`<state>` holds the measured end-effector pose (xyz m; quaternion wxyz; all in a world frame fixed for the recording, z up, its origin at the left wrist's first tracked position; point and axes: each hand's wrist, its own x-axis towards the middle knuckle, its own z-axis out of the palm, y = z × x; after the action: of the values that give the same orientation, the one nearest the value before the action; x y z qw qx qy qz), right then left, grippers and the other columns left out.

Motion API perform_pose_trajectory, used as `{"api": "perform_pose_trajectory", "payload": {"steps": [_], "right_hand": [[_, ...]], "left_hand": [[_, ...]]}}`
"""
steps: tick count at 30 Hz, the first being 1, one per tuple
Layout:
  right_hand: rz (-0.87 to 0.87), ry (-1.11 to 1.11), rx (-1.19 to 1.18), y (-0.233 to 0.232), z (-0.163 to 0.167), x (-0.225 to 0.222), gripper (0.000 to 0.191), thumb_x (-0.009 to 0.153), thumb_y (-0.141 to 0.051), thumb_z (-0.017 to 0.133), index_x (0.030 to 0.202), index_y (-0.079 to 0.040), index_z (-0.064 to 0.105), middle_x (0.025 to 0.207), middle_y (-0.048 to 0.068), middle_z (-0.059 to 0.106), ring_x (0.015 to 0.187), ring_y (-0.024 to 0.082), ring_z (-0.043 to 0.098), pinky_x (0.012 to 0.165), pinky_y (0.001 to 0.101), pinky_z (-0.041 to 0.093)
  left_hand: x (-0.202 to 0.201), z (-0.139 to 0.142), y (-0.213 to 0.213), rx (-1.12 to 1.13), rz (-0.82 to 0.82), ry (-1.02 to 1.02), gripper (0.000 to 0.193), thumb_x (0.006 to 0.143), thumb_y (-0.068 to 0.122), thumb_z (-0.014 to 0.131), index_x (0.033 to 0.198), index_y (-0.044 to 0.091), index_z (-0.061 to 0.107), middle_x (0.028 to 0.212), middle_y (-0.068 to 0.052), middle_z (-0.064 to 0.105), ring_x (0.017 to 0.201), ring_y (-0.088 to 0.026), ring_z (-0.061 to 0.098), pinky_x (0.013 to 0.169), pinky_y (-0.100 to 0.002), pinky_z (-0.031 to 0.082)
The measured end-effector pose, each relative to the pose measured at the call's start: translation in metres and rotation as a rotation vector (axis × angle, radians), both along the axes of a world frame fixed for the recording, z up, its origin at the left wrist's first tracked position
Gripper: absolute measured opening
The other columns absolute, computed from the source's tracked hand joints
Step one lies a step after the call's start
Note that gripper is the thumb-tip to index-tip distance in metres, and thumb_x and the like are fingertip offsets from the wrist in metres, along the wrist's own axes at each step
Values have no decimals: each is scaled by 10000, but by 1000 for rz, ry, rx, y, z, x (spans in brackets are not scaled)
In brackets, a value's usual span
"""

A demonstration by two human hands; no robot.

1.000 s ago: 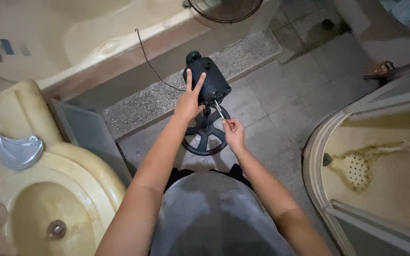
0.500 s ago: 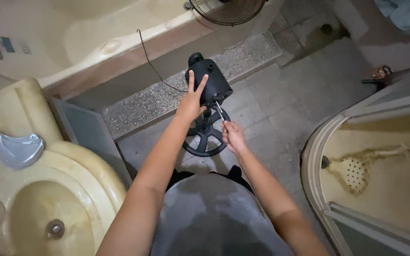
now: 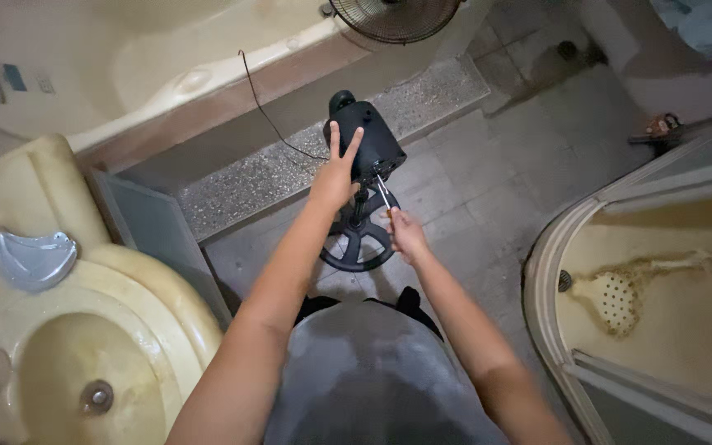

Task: The person kneels in a bathroom and uses a screwdriver to unscrew the motor housing of a pedestal fan, then detaches the front grille guard and sets it down. They hold the grille and wipe its wires and center with a white cloth, cleaning the disassembled fan parts.

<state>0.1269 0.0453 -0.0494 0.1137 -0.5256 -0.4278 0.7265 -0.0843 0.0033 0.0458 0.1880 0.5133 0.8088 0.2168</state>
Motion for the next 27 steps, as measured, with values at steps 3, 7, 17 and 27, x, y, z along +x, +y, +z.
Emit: {"api": "perform_pose_trajectory", "payload": {"steps": [3,7,17,27], "right_hand": [[20,-266,969,-5,-6,4,328,1064,-357,626,1010,-39,685,773,126,679,672,239,677,599,404,515],[101,-245,1141,-11,-9,8,210,954,-200,671,984,1,618,865,223,669,796,418,673,700,487,527],[112,-217,1208,-20,-5,-1,170,982,-174,649,931,-12,646,815,200,638,770,411,633,685,481,496],[-114,636,-707,3,-17,6,306,1072,-362,537,951,-87,596,603,-65,388,422,48,298,345,212,213]], "left_hand": [[3,-3,1,52,-10,-12,1294,625,-32,879,1622,368,159,1696,-239,-95,931,-455,703,790,-487,599],[2,-6,1,48,-6,-1,1289,627,-21,883,1624,363,162,1690,-253,-91,937,-456,703,791,-485,601],[-6,3,-7,41,-23,-21,1276,616,-5,904,1613,360,196,1693,-244,-60,995,-497,678,844,-495,591],[-7,4,-11,33,-32,-12,1282,630,22,923,1619,380,190,1705,-221,-61,1016,-484,682,874,-495,586]]}}
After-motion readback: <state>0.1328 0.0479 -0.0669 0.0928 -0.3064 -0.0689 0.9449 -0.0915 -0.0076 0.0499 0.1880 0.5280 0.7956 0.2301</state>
